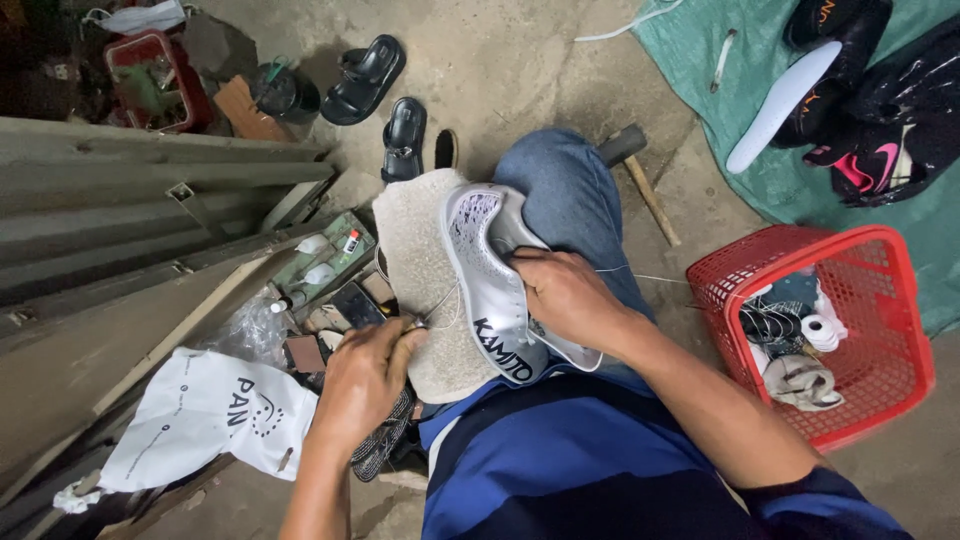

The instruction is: The person sits on the floor and sews a white sneaker using a needle and thread. They repeatedly push the needle through the shoe's upper and pull the thread to secure the stitches.

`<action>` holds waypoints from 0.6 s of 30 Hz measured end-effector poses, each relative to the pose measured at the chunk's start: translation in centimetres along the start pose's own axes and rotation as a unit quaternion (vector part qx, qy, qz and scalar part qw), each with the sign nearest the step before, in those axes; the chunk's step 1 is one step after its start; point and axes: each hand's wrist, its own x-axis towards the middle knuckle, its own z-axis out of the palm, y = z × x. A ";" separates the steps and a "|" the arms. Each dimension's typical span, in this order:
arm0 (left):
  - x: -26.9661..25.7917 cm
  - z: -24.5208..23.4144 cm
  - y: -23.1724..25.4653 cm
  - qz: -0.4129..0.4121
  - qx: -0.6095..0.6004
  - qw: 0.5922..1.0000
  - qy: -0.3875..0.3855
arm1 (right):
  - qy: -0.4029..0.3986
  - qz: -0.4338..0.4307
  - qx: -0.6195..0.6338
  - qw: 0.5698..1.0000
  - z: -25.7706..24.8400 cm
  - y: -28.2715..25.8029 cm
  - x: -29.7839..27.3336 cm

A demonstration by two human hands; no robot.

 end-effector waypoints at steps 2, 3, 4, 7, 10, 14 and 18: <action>0.7 -1.4 0.7 -0.039 -0.051 0.994 -0.091 | -0.007 0.007 0.013 1.000 0.1 0.2 -0.1; 1.0 -1.5 1.8 -0.038 -0.051 0.994 -0.091 | -0.005 0.008 0.013 1.000 0.2 0.4 -0.1; 1.3 -1.6 2.9 -0.051 -0.016 0.994 -0.092 | -0.009 0.002 0.027 1.000 0.3 0.6 -0.1; 2.1 1.1 3.6 -0.036 0.018 0.998 -0.043 | -0.007 -0.002 0.037 0.999 0.5 0.8 -0.3; 3.1 2.5 4.0 -0.008 0.036 0.999 0.023 | -0.004 0.000 0.029 1.000 0.4 0.6 -0.3; 3.7 3.5 3.1 -0.024 0.071 0.997 0.034 | -0.013 0.004 0.049 0.999 -0.8 -0.6 -0.1; 4.9 2.3 1.8 -0.025 0.050 0.998 -0.025 | -0.013 0.004 0.047 0.999 -0.9 -0.4 0.2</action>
